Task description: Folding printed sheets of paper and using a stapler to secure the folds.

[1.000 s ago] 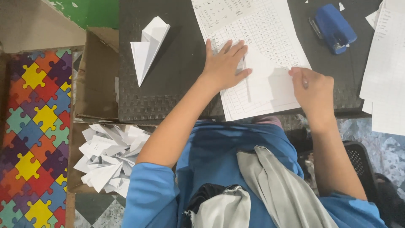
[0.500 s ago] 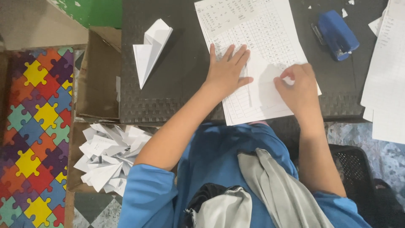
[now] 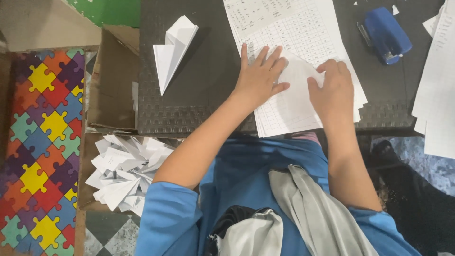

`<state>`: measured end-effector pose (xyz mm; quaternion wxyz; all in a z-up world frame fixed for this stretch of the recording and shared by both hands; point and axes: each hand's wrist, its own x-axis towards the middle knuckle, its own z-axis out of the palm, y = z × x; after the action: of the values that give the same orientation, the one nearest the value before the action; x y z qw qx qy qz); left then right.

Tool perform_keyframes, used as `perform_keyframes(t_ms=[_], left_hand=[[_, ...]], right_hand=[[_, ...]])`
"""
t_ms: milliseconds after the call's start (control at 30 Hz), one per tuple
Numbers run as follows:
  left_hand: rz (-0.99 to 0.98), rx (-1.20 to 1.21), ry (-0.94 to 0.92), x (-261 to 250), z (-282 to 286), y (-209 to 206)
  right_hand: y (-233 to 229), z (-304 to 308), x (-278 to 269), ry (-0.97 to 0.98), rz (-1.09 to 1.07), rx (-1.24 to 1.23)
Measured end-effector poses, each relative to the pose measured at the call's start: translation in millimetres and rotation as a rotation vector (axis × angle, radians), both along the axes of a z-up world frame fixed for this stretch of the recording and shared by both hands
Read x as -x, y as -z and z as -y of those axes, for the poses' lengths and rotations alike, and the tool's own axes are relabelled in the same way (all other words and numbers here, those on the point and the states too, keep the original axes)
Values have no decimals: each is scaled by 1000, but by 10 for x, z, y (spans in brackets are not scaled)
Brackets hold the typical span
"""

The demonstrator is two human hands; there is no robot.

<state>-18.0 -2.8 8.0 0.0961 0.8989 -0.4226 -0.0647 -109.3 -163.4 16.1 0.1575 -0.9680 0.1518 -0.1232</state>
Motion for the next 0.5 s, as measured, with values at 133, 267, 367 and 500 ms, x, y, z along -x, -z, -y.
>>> perform_keyframes(t_ms=[133, 267, 367, 500], left_hand=[[24, -12, -7, 7, 12, -24], [0, -2, -22, 25, 0, 23], [55, 17, 1, 10, -7, 99], [55, 117, 74, -69, -24, 141]], right_hand=[[112, -123, 87, -156, 111, 178], [89, -371, 277, -356, 145, -76], [273, -417, 342, -411, 206, -45], [533, -387, 358, -405, 267, 12]])
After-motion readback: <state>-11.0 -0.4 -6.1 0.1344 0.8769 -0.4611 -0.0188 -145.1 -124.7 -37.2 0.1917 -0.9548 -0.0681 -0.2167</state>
